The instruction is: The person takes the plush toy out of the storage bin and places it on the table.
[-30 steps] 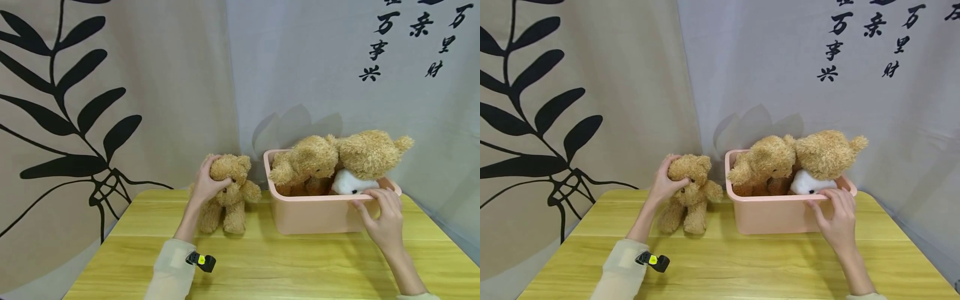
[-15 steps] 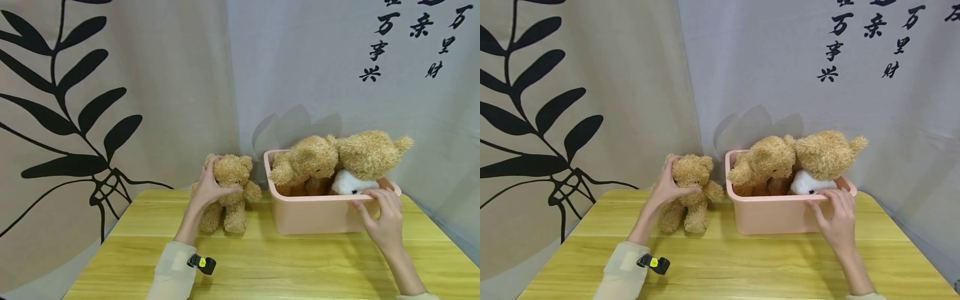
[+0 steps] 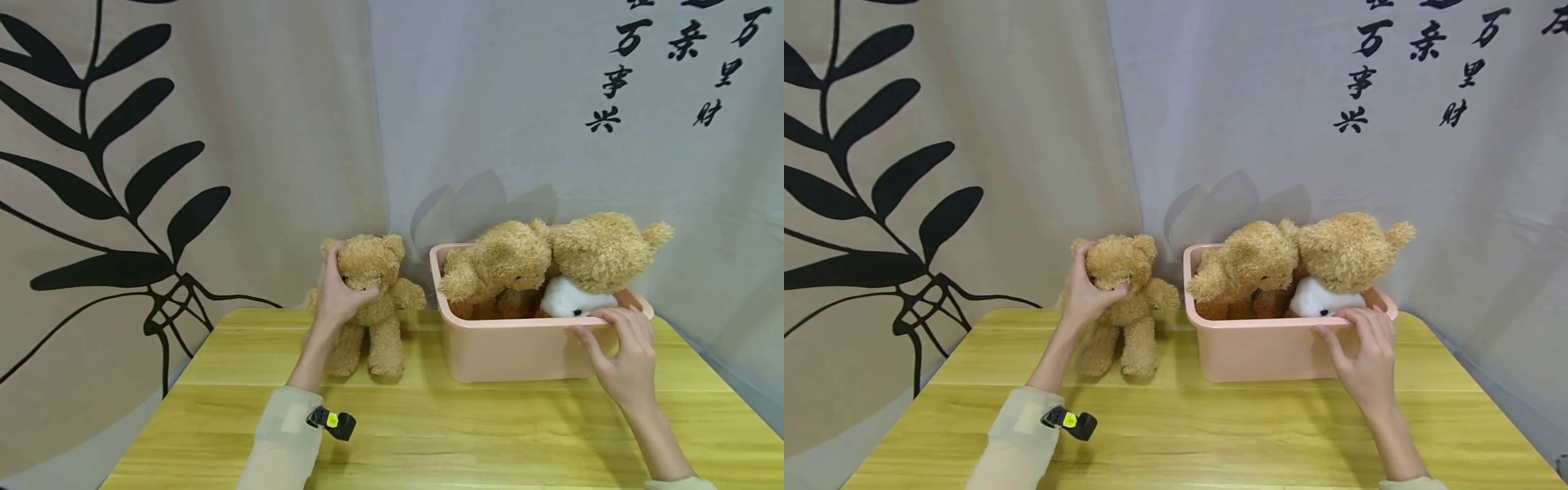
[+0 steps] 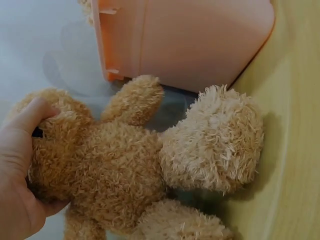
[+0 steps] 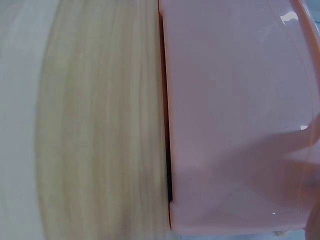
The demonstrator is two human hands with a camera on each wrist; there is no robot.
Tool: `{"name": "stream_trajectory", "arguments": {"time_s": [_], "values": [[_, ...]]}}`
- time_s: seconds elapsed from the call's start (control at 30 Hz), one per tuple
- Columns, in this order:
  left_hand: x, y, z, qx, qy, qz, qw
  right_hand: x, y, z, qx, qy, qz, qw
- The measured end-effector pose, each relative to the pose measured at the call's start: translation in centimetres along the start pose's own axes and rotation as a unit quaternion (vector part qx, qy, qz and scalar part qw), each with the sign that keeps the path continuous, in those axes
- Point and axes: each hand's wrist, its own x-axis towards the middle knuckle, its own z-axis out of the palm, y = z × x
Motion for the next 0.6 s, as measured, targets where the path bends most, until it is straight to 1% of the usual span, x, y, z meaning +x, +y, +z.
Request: {"name": "stream_trajectory", "arguments": {"time_s": [0.07,0.13,0.2,0.3,0.4,0.43,0.6], "values": [[0.2,0.1,0.1,-0.003,0.001,0.001,1.0,0.0,0.0,0.0,-0.001,0.001,-0.001,1.0],[0.4,0.0,0.2,0.0,-0.01,-0.007,0.9999,0.0,-0.1,0.0,-0.002,0.002,-0.001,1.0],[0.5,-0.1,0.3,0.006,-0.027,-0.023,0.9993,0.1,-0.1,-0.1,-0.003,0.005,-0.003,1.0],[0.5,-0.6,0.5,0.01,-0.056,-0.057,0.9968,0.0,-0.2,0.0,-0.002,0.008,-0.004,1.0],[0.6,-1.2,0.6,0.013,-0.073,-0.076,0.9944,0.0,-0.3,0.0,-0.002,0.009,-0.004,1.0],[0.6,-1.4,0.7,0.011,-0.075,-0.075,0.9943,0.0,-0.3,0.0,-0.002,0.008,-0.004,1.0],[0.8,-1.8,0.9,-0.001,-0.078,-0.051,0.9956,0.2,-0.4,0.0,-0.004,0.011,-0.005,0.9999]]}}
